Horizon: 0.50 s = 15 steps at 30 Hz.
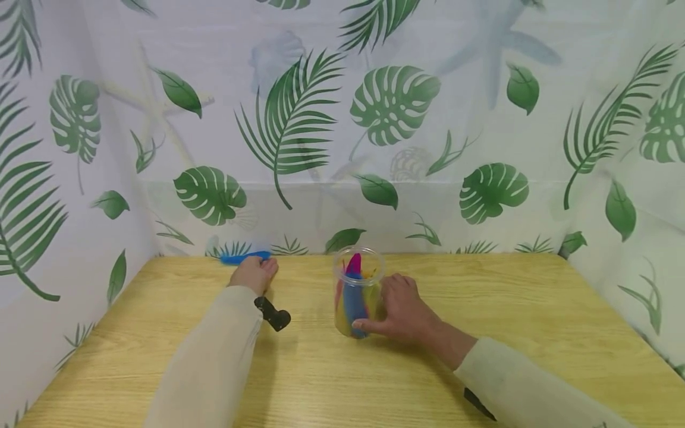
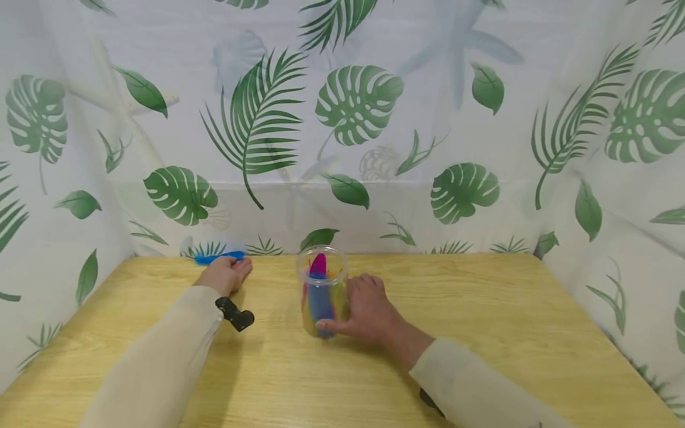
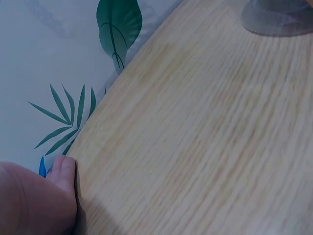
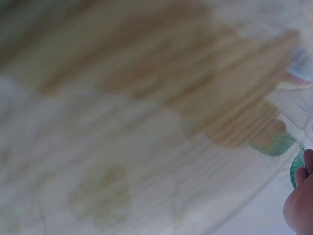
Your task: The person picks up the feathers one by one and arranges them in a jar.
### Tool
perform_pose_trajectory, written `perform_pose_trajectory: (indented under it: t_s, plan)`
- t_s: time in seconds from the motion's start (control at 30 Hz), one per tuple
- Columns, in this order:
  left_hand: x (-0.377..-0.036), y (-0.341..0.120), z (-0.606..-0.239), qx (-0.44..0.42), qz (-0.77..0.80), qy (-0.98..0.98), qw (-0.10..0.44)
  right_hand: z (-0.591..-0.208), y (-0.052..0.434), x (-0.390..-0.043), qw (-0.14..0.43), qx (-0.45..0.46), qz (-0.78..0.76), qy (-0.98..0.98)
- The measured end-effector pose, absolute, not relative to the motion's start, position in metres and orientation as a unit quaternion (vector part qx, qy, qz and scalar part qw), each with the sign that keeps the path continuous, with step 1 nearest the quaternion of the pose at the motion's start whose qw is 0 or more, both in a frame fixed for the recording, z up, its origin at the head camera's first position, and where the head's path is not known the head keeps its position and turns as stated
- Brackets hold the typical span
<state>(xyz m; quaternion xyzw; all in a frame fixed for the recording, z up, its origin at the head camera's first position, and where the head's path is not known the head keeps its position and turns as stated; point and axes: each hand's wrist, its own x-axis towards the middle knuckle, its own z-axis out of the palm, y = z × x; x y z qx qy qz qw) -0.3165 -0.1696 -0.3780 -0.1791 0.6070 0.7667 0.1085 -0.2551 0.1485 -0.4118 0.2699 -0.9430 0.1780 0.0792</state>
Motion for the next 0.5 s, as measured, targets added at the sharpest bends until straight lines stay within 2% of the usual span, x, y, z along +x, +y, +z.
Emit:
perform_pose_trajectory:
  t_s: [0.07,0.2,0.5]
  plan:
    - [-0.315,-0.167,-0.374,-0.236,0.859,0.446,0.084,-0.413,0.148,-0.255,0.081,0.272,0.18,-0.942]
    - [-0.319,-0.169,-0.378,-0.278,0.897,0.336,0.078,-0.414,0.147,-0.255,0.087,0.275,0.175,-0.941]
    - [-0.329,-0.172,-0.39,-0.32,0.876,0.354,0.075,-0.415,0.149,-0.254,0.09,0.274,0.184,-0.94]
